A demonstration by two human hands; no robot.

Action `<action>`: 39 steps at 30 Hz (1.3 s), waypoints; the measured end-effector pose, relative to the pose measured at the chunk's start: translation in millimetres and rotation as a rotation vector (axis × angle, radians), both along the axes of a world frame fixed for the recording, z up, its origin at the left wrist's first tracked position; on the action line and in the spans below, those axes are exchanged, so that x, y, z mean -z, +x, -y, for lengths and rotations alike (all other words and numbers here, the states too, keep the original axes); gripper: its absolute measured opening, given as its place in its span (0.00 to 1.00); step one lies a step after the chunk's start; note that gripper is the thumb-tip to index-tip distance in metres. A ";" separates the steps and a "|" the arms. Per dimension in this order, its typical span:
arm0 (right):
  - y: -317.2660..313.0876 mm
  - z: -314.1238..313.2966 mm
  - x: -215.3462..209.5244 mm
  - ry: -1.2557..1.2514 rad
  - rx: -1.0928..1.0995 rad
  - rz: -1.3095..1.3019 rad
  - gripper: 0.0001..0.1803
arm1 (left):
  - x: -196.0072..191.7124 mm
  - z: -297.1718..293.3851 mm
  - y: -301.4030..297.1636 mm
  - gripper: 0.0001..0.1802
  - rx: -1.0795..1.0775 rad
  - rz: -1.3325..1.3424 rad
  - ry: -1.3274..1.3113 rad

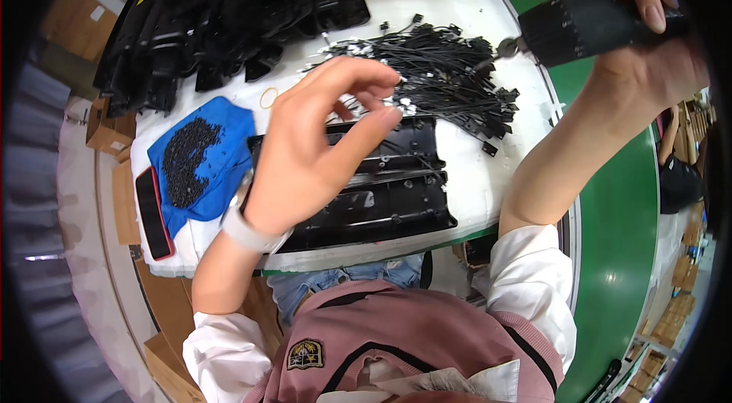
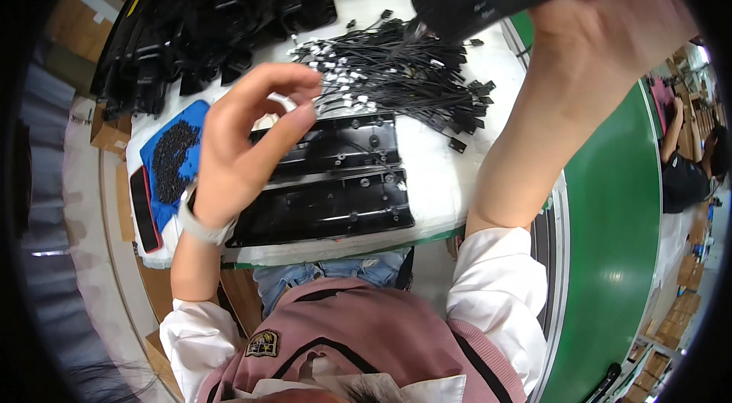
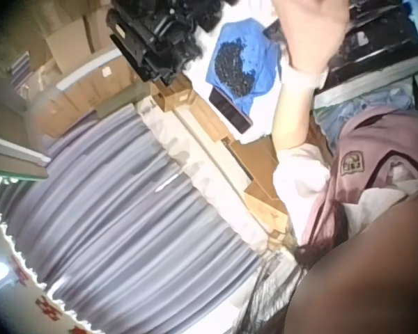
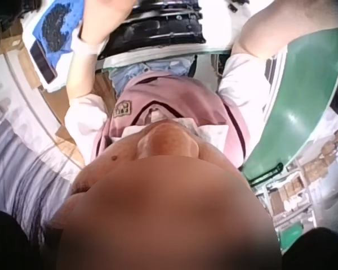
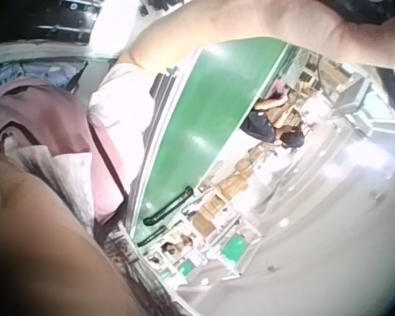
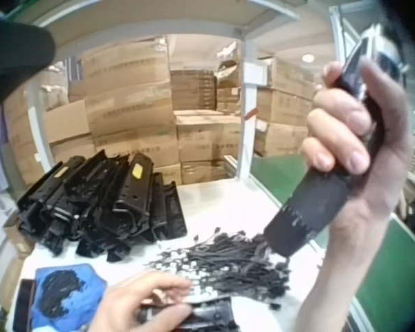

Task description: Assembling printer toner cartridges by inserting internal components and securing parts with an electric screwdriver.

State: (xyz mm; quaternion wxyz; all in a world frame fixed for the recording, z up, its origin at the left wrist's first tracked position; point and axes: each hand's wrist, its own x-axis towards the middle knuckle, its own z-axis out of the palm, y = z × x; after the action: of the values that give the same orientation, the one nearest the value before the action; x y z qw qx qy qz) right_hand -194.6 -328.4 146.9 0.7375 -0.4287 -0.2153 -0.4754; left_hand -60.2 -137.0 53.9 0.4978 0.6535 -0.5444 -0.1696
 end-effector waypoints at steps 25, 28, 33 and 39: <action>-9.5 -8.4 9.0 -0.035 0.261 -0.094 0.20 | 50.4 155.6 -10.1 0.02 0.142 0.580 -0.096; -10.9 -13.8 11.2 -0.035 0.264 -0.117 0.21 | 24.1 151.3 3.3 0.07 -0.054 0.372 -0.280; -19.0 -5.9 14.7 -0.034 0.228 -0.144 0.21 | -3.6 132.8 52.8 0.19 -0.193 -0.432 -0.194; -78.9 105.4 52.2 -0.012 0.152 -0.212 0.22 | 25.5 86.8 123.8 0.33 0.725 -0.597 -0.585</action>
State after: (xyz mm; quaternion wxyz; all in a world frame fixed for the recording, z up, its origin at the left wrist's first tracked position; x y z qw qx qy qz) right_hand -273.5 -433.8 94.6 0.7155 -0.4960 -0.1058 -0.4804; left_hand 63.6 -223.8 28.5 0.7010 0.1823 -0.5942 -0.3498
